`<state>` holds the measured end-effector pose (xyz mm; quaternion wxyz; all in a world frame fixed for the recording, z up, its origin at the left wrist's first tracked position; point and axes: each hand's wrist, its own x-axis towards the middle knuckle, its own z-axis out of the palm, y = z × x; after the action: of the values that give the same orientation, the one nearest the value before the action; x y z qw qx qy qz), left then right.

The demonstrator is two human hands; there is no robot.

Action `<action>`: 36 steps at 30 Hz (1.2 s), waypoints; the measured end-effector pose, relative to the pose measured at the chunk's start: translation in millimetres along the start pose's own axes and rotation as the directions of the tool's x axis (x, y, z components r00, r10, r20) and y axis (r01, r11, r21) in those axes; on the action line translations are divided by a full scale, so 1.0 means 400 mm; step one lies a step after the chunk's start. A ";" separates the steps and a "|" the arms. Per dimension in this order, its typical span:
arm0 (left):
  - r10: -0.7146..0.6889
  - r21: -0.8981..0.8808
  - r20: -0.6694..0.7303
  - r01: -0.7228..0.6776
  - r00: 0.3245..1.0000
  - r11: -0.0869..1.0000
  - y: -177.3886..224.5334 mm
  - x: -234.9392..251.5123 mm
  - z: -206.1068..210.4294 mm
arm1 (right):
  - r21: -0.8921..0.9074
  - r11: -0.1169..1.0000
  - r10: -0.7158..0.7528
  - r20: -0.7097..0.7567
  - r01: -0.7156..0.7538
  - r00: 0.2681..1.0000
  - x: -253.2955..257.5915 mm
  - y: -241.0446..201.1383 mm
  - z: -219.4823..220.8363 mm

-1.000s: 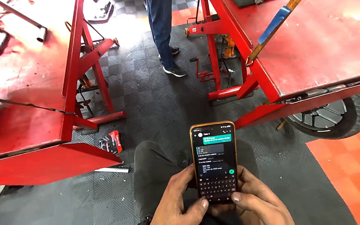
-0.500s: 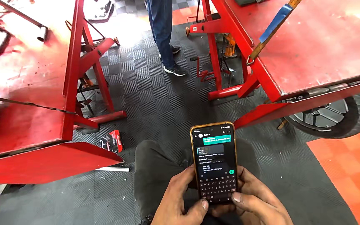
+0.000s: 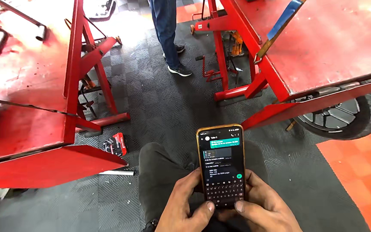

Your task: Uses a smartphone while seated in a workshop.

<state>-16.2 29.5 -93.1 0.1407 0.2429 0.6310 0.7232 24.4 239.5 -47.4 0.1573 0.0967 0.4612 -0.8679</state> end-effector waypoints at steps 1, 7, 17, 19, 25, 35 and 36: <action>-0.002 0.002 -0.001 0.002 1.000 1.000 0.001 0.000 0.000 | -0.011 1.000 -0.001 -0.001 0.001 1.000 -0.001 0.000 0.001; -0.004 0.001 -0.005 0.004 1.000 1.000 0.002 -0.001 0.000 | -0.023 1.000 0.000 -0.010 -0.001 1.000 -0.003 0.000 0.008; -0.004 0.016 -0.004 0.004 1.000 1.000 -0.001 -0.004 0.002 | -0.102 0.993 -0.059 -0.044 0.055 0.997 -0.002 0.012 0.020; -0.013 0.045 -0.019 0.014 1.000 0.999 0.001 -0.003 0.009 | -0.111 0.992 -0.065 -0.062 0.058 0.996 -0.003 0.014 0.025; -0.042 0.063 -0.073 0.047 0.996 0.997 0.005 -0.001 0.024 | -0.101 0.992 -0.078 -0.042 0.074 0.996 -0.004 0.012 0.024; -0.022 -0.019 -0.020 0.022 1.000 1.000 0.002 0.000 0.004 | -0.076 0.995 -0.072 -0.008 0.071 0.997 -0.002 0.012 0.019; -0.020 -0.015 -0.022 0.019 1.000 1.000 0.002 0.000 0.003 | -0.076 0.995 -0.070 -0.009 0.069 0.998 -0.002 0.012 0.019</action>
<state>-15.6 30.5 -92.4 0.1427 0.2278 0.6295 0.7290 26.5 230.6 -46.5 0.1278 0.0794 0.4976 -0.8542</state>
